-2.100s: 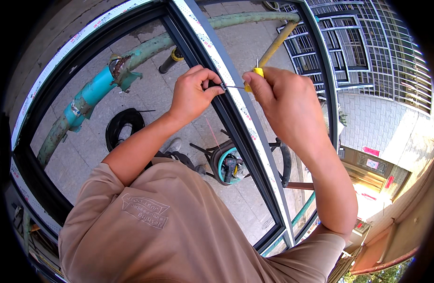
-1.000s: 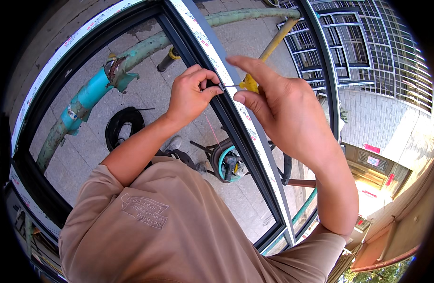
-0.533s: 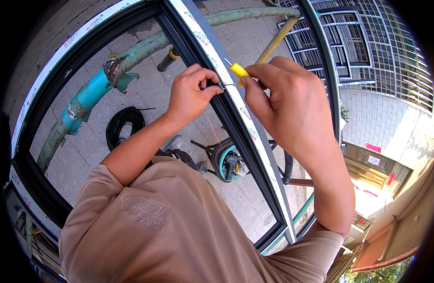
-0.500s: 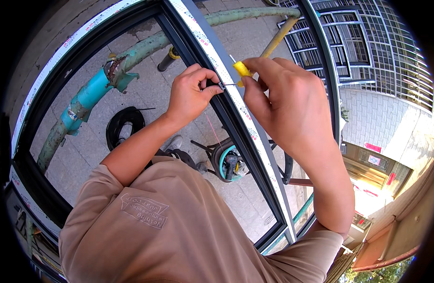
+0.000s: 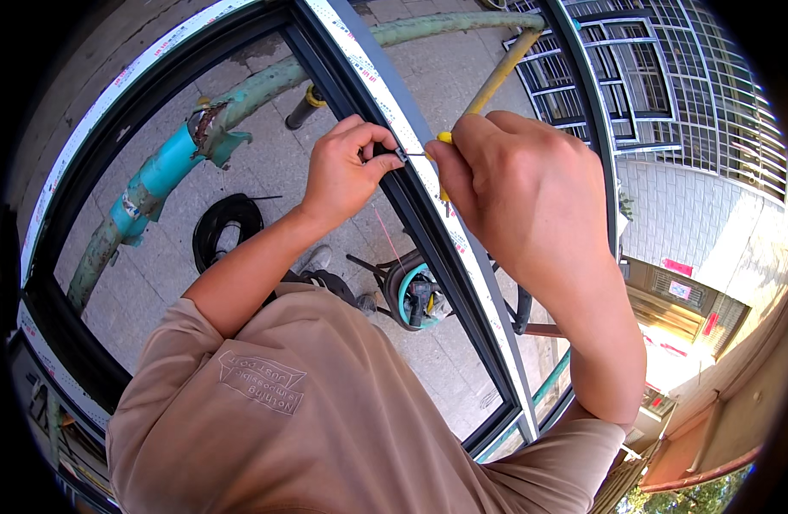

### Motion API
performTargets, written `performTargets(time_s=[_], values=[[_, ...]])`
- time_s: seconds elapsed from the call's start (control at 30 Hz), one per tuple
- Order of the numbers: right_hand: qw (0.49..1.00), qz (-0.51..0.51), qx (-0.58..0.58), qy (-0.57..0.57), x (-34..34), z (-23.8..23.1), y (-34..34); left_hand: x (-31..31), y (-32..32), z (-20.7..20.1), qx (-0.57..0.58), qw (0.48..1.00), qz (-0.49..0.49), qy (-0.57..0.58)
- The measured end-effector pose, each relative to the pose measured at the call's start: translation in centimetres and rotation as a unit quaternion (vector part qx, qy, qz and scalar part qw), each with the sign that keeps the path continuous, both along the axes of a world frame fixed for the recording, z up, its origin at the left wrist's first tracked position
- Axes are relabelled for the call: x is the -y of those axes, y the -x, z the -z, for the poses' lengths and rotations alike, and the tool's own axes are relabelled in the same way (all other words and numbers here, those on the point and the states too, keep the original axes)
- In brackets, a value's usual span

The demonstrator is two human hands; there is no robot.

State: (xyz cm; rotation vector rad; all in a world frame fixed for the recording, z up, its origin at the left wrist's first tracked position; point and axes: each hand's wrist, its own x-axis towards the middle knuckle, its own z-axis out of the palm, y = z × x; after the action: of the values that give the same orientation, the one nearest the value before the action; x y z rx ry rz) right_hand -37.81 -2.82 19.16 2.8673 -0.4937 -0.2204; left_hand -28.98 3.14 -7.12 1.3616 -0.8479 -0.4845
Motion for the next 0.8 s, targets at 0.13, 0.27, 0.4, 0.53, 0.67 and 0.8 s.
performTargets(time_s=[0.13, 0.27, 0.4, 0.53, 0.67, 0.8], values=[[0.988, 0.082, 0.060, -0.114, 0.0, 0.5, 0.2, 0.1, 0.3, 0.2, -0.015, 1.000, 0.000, 0.015], [0.980, 0.044, 0.068, -0.181, 0.3, 0.5, 0.6, 0.1, 0.5, 0.5, -0.027, 0.999, -0.007, 0.033], [0.975, -0.008, 0.077, -0.206, 0.6, 0.3, 1.0, 0.2, 0.7, 0.8, -0.029, 0.999, -0.013, 0.041], [0.984, 0.002, 0.053, -0.168, 0.4, 0.0, 1.2, 0.2, 0.7, 0.9, -0.025, 0.999, -0.019, 0.040], [0.998, 0.022, 0.012, -0.060, -0.2, -0.3, 0.8, 0.1, 1.0, 0.9, -0.029, 0.998, -0.031, 0.045], [0.992, 0.042, 0.091, -0.079, 0.1, 1.0, 1.2, 0.3, 1.4, 0.9, -0.038, 0.997, -0.033, 0.051]])
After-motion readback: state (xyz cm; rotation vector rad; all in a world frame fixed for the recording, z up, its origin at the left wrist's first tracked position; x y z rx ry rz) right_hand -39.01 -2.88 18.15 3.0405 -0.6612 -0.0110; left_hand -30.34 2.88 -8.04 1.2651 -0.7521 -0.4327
